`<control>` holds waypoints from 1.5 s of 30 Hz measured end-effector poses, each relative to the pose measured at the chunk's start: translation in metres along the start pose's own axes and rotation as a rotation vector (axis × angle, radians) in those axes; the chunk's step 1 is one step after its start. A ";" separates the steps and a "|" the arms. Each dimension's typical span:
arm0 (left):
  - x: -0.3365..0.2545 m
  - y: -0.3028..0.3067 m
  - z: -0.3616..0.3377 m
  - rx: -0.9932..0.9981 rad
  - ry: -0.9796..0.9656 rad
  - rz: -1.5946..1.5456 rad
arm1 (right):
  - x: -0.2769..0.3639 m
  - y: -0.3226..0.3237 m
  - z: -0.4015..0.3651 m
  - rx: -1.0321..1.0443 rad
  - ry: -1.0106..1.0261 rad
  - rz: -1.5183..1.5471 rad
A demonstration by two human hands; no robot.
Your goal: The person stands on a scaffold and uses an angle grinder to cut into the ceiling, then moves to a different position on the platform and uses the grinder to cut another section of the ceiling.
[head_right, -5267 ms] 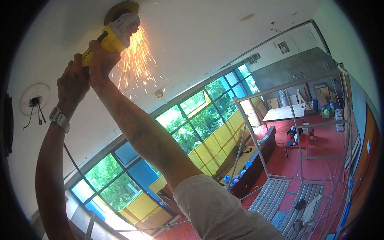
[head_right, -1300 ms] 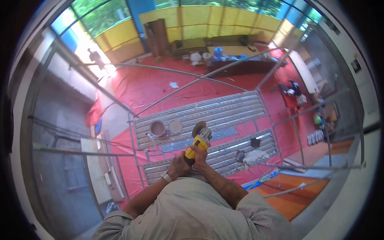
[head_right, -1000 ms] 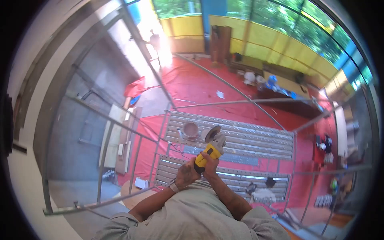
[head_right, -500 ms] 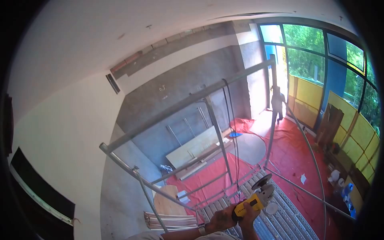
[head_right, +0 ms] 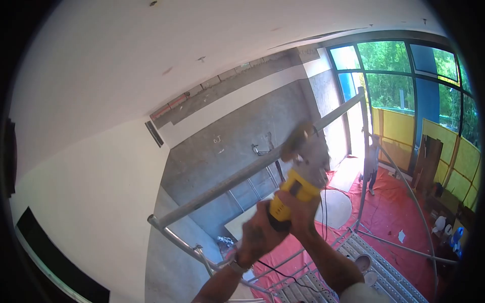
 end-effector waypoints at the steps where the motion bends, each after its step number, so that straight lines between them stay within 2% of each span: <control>1: 0.001 0.016 0.021 -0.039 -0.045 0.042 | -0.003 -0.027 0.007 0.024 -0.007 0.027; 2: 0.002 0.033 0.039 -0.075 -0.087 0.082 | -0.008 -0.053 0.012 0.045 -0.016 0.051; 4: -0.003 0.069 0.072 -0.222 -0.288 0.219 | -0.015 -0.107 0.022 0.140 -0.026 0.149; 10: -0.009 0.161 0.147 -0.537 -0.471 0.692 | -0.005 -0.252 0.018 0.312 -0.014 0.395; 14: -0.018 0.220 0.204 -0.631 -0.579 0.828 | -0.003 -0.342 0.024 0.364 -0.059 0.654; 16: -0.030 0.247 0.236 -0.596 -0.572 0.977 | 0.004 -0.381 0.027 0.371 -0.119 0.746; 18: -0.037 0.269 0.264 -0.592 -0.652 1.099 | 0.010 -0.418 0.032 0.381 -0.160 0.814; 25: -0.080 0.327 0.349 -0.558 -0.619 1.416 | 0.041 -0.521 0.048 0.363 -0.314 1.042; 30: -0.122 0.352 0.368 -0.557 -0.662 1.570 | 0.076 -0.560 0.040 0.239 -0.310 1.238; 45: -0.156 0.355 0.374 -0.576 -0.679 1.692 | 0.102 -0.565 0.036 0.312 -0.397 1.293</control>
Point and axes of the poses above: each hand's wrist, its own z-axis towards the middle knuckle, its own y-axis out of the back of the hand, x = y × z, the point moved 3 cm from there along z, towards the middle knuckle, and after that the axes turned 14 degrees about -x, right-handed, at the moved point
